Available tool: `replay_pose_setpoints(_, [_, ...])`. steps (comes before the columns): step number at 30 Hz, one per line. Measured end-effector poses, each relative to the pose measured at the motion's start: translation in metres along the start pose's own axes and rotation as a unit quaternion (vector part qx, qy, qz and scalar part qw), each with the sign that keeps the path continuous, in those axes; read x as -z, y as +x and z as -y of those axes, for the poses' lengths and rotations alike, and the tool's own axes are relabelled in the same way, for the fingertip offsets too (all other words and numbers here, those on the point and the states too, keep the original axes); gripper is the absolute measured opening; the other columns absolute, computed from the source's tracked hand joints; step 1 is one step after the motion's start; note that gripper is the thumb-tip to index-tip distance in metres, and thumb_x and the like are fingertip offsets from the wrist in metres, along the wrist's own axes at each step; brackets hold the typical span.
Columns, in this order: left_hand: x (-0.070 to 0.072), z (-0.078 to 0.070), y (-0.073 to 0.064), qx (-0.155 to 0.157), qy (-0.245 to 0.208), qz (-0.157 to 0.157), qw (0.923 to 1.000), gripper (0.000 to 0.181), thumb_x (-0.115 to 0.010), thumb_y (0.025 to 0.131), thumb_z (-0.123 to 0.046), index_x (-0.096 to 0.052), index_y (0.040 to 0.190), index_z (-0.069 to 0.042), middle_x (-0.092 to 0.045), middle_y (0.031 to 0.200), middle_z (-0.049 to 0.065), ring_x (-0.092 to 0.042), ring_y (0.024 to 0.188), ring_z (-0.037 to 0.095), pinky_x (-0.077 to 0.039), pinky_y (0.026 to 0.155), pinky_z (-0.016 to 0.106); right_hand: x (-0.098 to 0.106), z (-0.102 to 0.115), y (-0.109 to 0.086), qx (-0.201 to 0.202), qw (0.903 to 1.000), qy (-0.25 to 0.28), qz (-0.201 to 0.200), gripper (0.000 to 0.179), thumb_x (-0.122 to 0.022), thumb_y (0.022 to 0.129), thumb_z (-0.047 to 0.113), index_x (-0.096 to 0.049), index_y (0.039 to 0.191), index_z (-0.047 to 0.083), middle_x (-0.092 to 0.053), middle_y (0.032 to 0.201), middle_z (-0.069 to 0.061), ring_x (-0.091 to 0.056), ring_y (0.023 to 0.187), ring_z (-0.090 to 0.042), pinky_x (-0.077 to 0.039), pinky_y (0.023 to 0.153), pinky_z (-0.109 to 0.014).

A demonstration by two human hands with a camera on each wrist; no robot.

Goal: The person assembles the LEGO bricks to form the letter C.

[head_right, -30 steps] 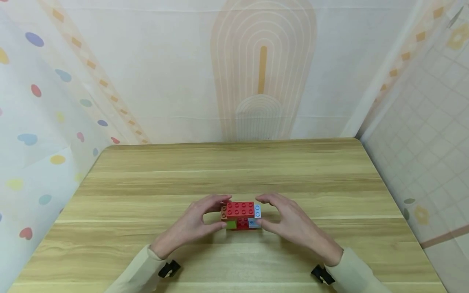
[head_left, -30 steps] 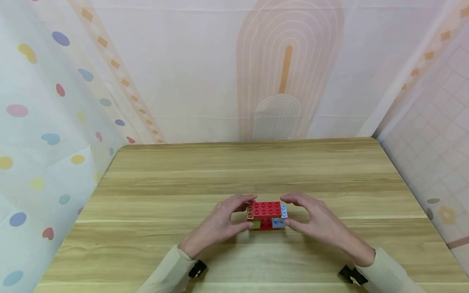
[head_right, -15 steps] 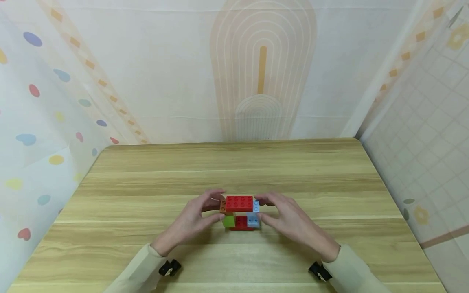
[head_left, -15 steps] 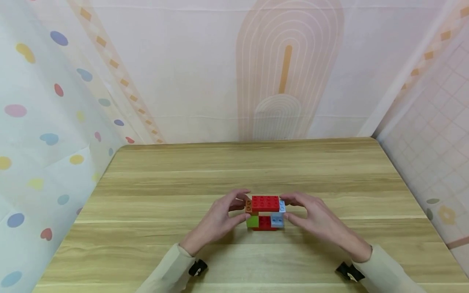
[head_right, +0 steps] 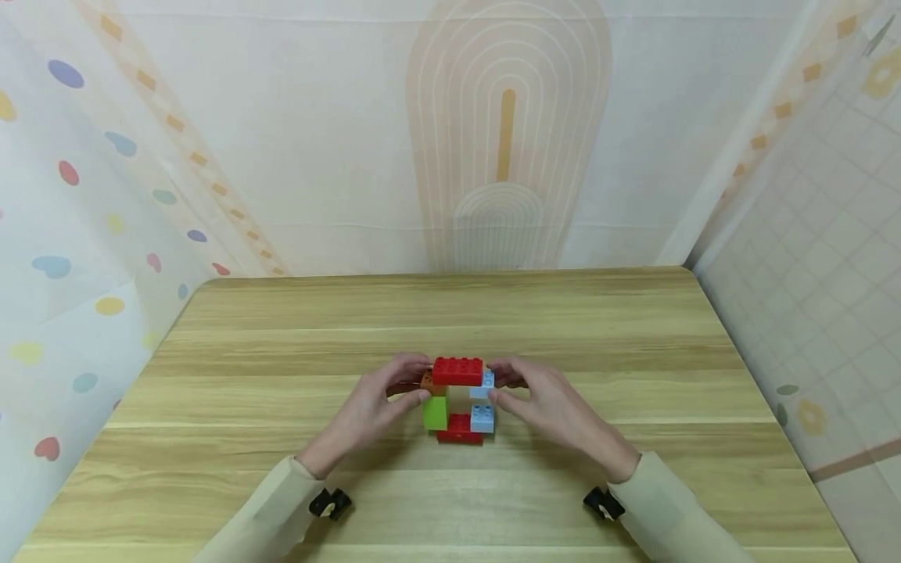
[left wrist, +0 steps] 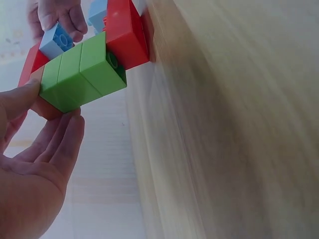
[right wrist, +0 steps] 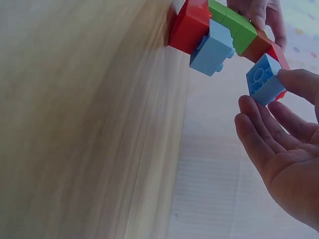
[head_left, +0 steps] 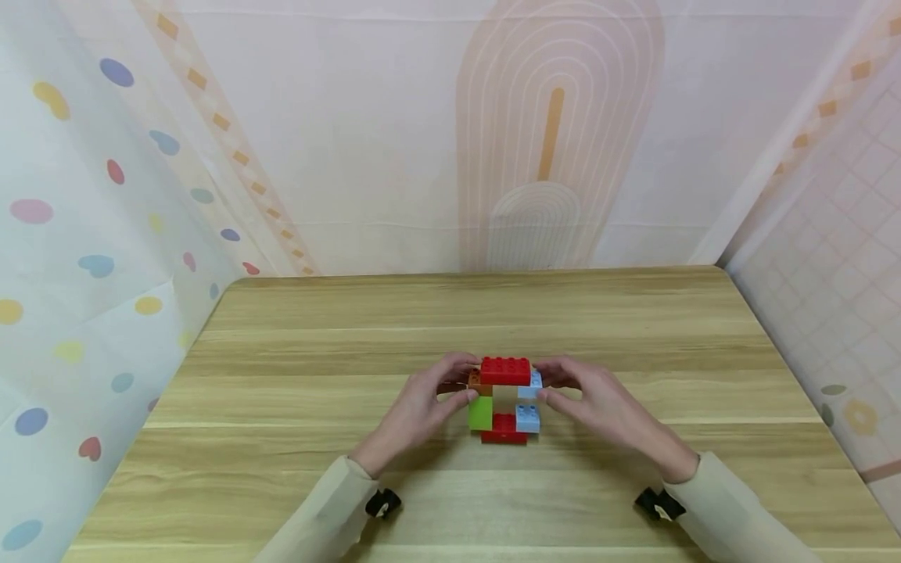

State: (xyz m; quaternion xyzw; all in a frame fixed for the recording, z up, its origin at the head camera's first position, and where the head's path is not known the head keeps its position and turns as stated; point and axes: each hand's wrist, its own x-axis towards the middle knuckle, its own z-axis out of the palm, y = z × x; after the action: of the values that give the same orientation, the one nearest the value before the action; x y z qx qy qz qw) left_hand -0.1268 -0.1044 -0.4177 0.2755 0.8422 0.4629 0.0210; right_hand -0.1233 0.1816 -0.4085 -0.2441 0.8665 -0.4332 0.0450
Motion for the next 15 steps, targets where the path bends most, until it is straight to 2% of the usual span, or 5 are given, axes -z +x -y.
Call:
replay_pose_setpoints(9, [0.002,0.004,0.004,0.036,0.002,0.000,0.9993,0.041,-0.068,0.094,-0.011,-0.055,0.133,-0.017,-0.063,0.126,-0.002,-0.061,0.111,0.010,-0.051,0.094,0.026,0.000,-0.003,0.011,-0.013,0.9998,0.009,0.012,0.036,-0.070,0.095,0.021,-0.062,0.127,0.007,-0.066,0.118,-0.001,-0.064,0.103,-0.015,-0.054,0.092,-0.037])
replay_pose_setpoints(15, [0.002,0.006,0.009,0.037,-0.009,-0.005,0.9993,0.041,-0.066,0.096,-0.010,-0.055,0.135,-0.014,-0.061,0.128,0.003,-0.062,0.113,0.020,-0.053,0.093,0.031,-0.001,-0.003,0.016,-0.027,0.9995,0.004,0.015,0.035,-0.072,0.092,0.016,-0.062,0.125,0.008,-0.067,0.114,0.000,-0.065,0.101,-0.015,-0.055,0.089,-0.035])
